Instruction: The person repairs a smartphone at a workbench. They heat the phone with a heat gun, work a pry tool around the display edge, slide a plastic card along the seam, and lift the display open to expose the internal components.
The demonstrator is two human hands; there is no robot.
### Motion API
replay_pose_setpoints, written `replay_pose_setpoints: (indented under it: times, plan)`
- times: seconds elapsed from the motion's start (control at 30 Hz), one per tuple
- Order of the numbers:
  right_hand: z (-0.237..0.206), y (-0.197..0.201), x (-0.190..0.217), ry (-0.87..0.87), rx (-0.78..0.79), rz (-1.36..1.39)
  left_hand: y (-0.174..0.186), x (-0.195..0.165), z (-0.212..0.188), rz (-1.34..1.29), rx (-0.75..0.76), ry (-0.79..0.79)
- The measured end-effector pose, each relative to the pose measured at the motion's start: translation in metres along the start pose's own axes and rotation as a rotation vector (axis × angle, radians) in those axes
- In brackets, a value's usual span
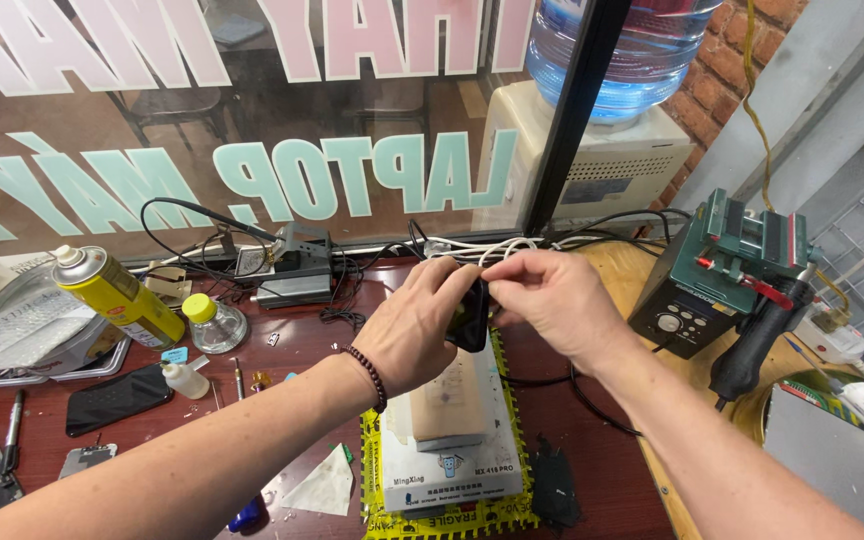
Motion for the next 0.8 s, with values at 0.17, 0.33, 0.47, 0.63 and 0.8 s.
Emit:
replay_pose_setpoints:
  times: [0.17,0.33,0.47,0.63,0.8]
  plan:
    - [-0.035,-0.005,-0.024,0.068,-0.099,-0.096,-0.013,-0.003,-0.02,0.134,-0.03,-0.083]
    - [-0.056,-0.01,-0.022,0.17,-0.157,-0.184,-0.016,0.0,-0.027,0.153,0.009,-0.133]
    - [-0.065,-0.017,-0.019,0.188,-0.186,-0.198,-0.003,0.009,-0.028,0.172,0.024,-0.196]
    - [-0.082,-0.019,-0.015,0.263,-0.205,-0.229,0.005,0.057,-0.033,-0.329,-0.053,0.435]
    - [-0.097,-0.025,-0.017,0.368,-0.228,-0.316,-0.043,0.085,-0.036,-0.855,0.001,1.014]
Point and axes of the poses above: each hand's wrist, its own z-axis towards the middle knuckle, its own y-axis out of the back of the hand, x = y × z, the point moved 5 cm from there along z, towards the middle knuckle, and after that the axes turned 4 degrees about -x, right-handed, at the moved point
